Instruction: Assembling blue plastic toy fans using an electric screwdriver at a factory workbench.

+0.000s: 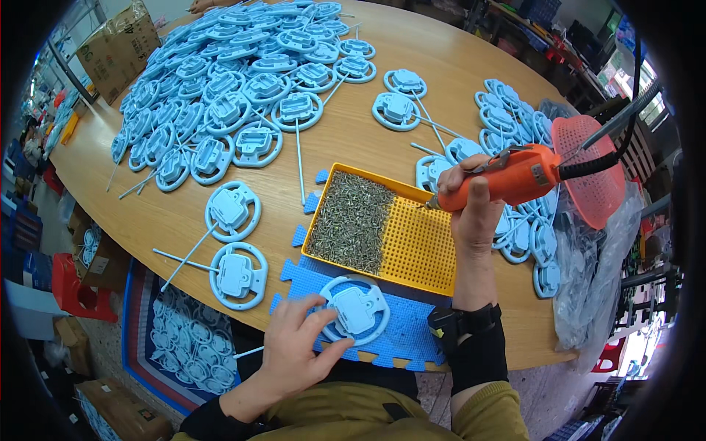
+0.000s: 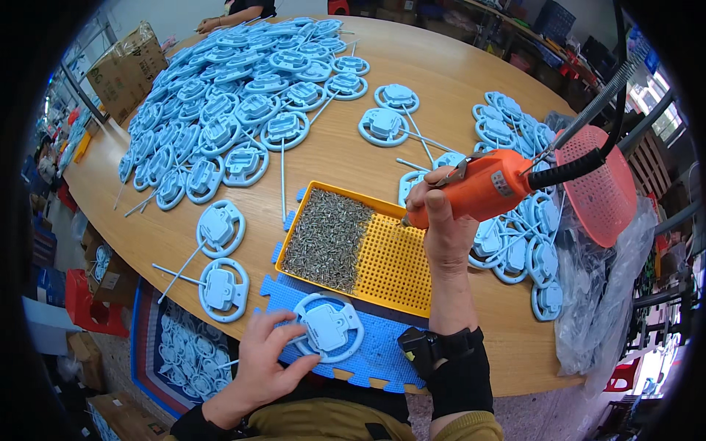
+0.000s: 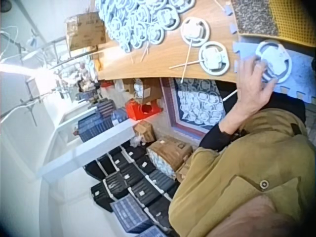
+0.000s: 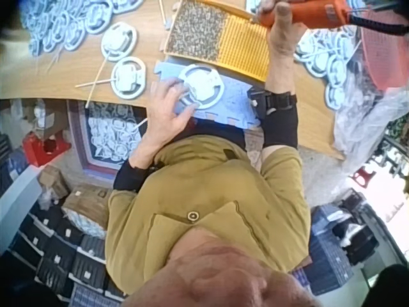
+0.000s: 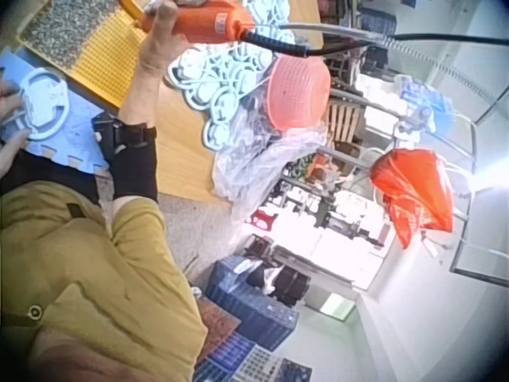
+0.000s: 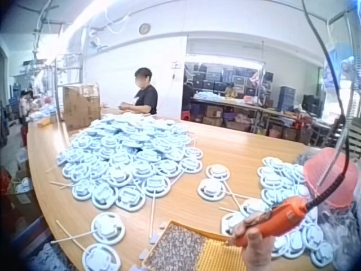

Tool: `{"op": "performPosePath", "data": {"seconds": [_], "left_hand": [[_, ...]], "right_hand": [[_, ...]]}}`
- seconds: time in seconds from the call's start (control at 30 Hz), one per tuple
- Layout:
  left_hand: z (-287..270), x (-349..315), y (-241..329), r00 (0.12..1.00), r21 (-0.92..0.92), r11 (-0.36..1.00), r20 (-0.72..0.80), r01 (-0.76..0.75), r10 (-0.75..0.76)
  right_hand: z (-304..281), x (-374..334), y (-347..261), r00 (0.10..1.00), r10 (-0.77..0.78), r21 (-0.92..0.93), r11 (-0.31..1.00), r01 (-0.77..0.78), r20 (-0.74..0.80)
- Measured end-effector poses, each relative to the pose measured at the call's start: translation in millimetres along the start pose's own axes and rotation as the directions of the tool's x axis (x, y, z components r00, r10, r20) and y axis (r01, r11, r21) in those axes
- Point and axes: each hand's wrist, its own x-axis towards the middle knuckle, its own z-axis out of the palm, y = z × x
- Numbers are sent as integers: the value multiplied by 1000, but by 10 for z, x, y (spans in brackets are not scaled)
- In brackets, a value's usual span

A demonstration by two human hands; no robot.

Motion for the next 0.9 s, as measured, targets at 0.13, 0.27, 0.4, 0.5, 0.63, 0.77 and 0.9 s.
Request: {"op": "performPosePath", "data": {"seconds": [0.13,0.27,0.4,0.5,0.63,0.77,0.9], "left_hand": [[208,3,-3,998,168,986,61,-11,1],[276,-13,-28,999,182,983,37,-9,2],[267,-21,-23,1000,169,986,26,5,-10],[301,37,-11,1000,162,987,8,16,-18],[368,66,-15,997,193,981,-75,28,-14],[365,72,-15,997,199,979,-74,53,-38],[348,50,-8,997,198,978,-43,71,-64]], "right_hand": [[1,-9,7,1000,-10,-8,1000,10,-28],[0,-18,0,1000,-18,4,1000,18,-4],[41,-45,-152,997,-75,27,997,75,-9],[218,-89,-554,999,-35,-22,999,35,-29],[519,-454,-813,996,70,42,997,-72,50],[758,-846,-764,972,126,79,986,-144,201],[873,-973,-701,975,142,-34,990,-138,169]]}}
